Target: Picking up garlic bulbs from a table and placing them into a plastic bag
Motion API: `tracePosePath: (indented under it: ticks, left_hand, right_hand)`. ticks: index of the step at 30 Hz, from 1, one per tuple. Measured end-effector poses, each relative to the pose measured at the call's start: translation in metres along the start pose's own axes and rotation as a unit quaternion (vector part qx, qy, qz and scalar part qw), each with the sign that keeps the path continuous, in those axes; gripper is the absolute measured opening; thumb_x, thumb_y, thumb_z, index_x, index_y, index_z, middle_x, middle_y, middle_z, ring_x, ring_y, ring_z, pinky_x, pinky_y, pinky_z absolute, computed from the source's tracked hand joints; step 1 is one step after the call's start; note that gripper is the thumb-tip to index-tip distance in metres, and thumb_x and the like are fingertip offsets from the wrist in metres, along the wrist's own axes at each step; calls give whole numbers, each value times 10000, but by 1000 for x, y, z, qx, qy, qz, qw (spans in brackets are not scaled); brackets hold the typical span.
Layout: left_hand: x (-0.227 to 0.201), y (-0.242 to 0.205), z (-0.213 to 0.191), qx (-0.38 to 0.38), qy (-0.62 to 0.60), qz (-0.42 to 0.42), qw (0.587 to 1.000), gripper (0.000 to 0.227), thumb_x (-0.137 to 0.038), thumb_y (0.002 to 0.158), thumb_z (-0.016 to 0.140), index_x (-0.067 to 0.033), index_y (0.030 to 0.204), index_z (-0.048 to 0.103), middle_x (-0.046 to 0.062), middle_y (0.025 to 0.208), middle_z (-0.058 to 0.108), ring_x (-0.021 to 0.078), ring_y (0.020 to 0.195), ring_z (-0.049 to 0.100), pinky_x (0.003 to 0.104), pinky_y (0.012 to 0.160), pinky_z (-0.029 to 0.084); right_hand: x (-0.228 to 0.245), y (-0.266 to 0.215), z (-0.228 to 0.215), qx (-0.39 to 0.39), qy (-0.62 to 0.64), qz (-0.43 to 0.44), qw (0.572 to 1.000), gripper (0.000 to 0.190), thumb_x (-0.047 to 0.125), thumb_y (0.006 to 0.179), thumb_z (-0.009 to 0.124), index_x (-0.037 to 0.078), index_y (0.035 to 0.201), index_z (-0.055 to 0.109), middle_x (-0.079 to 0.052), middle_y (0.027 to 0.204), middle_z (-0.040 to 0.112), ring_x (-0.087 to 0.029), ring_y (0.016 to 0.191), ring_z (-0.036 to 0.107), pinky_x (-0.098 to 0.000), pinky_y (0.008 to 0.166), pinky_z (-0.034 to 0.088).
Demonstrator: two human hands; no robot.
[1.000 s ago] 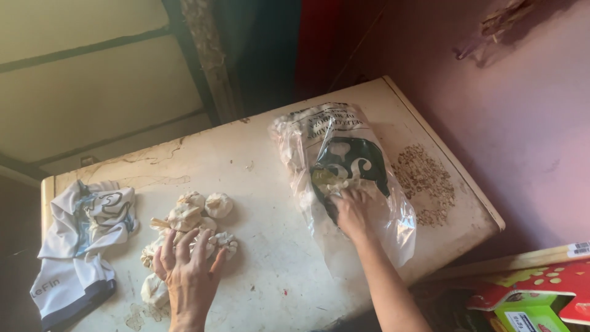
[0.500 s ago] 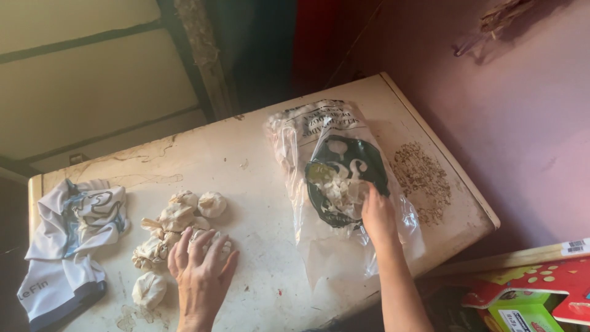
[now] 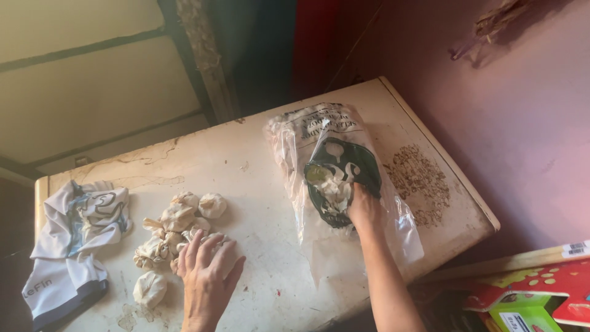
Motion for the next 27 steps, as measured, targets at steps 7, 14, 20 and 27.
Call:
tracePosePath:
  ticks: [7, 14, 20, 27]
  left_hand:
    - [-24, 22, 3, 29, -68, 29, 997, 436, -302, 782, 822, -160, 1182, 724, 121, 1259, 694, 360, 1318, 548, 598, 1131, 398]
    - [-113, 80, 23, 91, -270, 114, 952, 370, -209, 864, 810, -81, 1189, 686, 127, 1188, 698, 286, 1001, 713, 394, 812, 604]
    - [-152, 108, 95, 118, -294, 90, 944, 584, -280, 823, 804, -102, 1331, 578, 182, 1172, 660, 423, 936, 725, 523, 734, 613]
    - [-161, 133, 183, 168, -284, 60, 942, 625, -242, 881, 743, -28, 1396, 461, 293, 1128, 646, 505, 896, 713, 597, 716, 598]
  right_hand:
    - [13, 2, -23, 77, 167, 104, 977, 495, 282, 861, 798, 34, 1246, 610, -130, 1163, 721, -278, 1052, 711, -409, 905, 582]
    - [30, -5, -46, -23, 322, 71, 944, 616, 275, 701, 869, -21, 1202, 668, -135, 1065, 748, -268, 1014, 697, -373, 853, 540]
    - [47, -27, -61, -34, 548, 121, 827, 631, 328, 811, 729, -3, 1336, 611, -210, 1308, 598, -329, 1280, 543, -454, 1122, 408]
    - [47, -28, -68, -83, 548, 33, 832, 312, 194, 1012, 661, 123, 1315, 687, -100, 1282, 720, -176, 1225, 637, -378, 1059, 502]
Point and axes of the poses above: each hand's wrist, its own y-axis towards the middle knuckle, its own z-axis out of the palm, x = y × z, the point moved 5 cm from there along y, towards the middle knuckle
